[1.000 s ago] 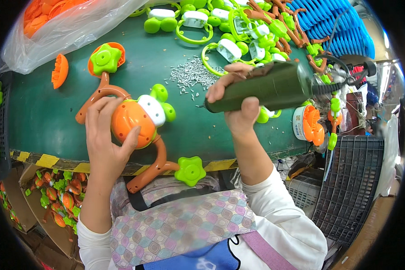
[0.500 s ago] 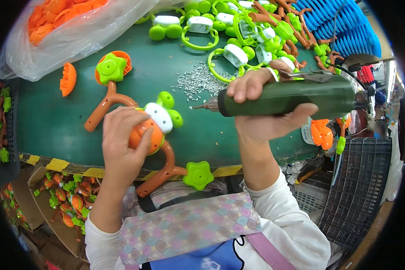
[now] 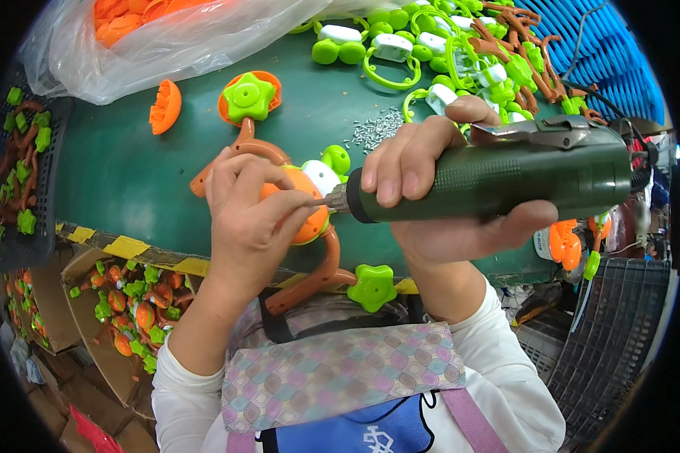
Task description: The person assembles colorful plastic toy components on a green workbench. They use a handheld power drill to fasten screws into orange and green plastic parts, then place the assembled units into a cardboard box.
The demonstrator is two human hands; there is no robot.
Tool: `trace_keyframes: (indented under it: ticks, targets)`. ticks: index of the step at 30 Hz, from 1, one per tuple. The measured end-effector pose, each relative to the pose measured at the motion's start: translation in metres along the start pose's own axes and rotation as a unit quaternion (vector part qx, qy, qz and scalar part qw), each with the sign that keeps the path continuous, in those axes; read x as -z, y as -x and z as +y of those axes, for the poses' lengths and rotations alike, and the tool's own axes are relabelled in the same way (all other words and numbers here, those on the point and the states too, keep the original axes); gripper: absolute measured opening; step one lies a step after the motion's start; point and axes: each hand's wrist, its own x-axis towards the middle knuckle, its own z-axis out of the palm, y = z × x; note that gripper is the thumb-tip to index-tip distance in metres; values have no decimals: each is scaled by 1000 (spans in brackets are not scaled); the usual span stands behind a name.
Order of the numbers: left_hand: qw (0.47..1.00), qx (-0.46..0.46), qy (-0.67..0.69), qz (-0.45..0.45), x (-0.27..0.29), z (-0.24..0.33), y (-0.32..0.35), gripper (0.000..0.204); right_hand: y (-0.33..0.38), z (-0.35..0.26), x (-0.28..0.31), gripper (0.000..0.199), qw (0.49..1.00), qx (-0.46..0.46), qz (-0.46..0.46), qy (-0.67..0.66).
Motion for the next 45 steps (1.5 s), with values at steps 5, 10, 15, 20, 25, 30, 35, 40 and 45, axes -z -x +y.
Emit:
trace_keyframes:
  ticks: [5, 10, 15, 20, 25, 30, 35, 40, 45]
  targets:
    - [998, -2, -58, 25, 9, 0, 16, 33, -1, 4, -15, 108, 998, -1, -61, 6]
    - [968, 193, 164, -2, -12, -9, 46, 103, 0, -1, -32, 110, 986, -120, -36, 114]
    - [888, 242, 392, -18, -46, -26, 64, 101, -2, 10, -40, 101, 974, -182, -55, 126]
    - [946, 156, 282, -31, -54, -23, 64, 95, 3, 44, -36, 74, 979, -117, -118, 118]
    - [964, 122, 232, -38, -55, -23, 70, 94, -10, 58, -23, 59, 965, -72, -226, 111]
    - [961, 125, 243, -28, -53, -26, 56, 95, -5, 36, -32, 76, 985, -91, -106, 104]
    - [925, 232, 301, 1, -29, -24, 49, 89, -12, -3, -8, 90, 994, -66, -89, 18]
    - [907, 280, 315, 12, -24, -39, 56, 84, 25, 18, 30, 92, 973, -126, -26, 189]
    - [991, 110, 76, 31, -19, -33, 53, 70, 29, 27, 37, 98, 973, -135, 6, 187]
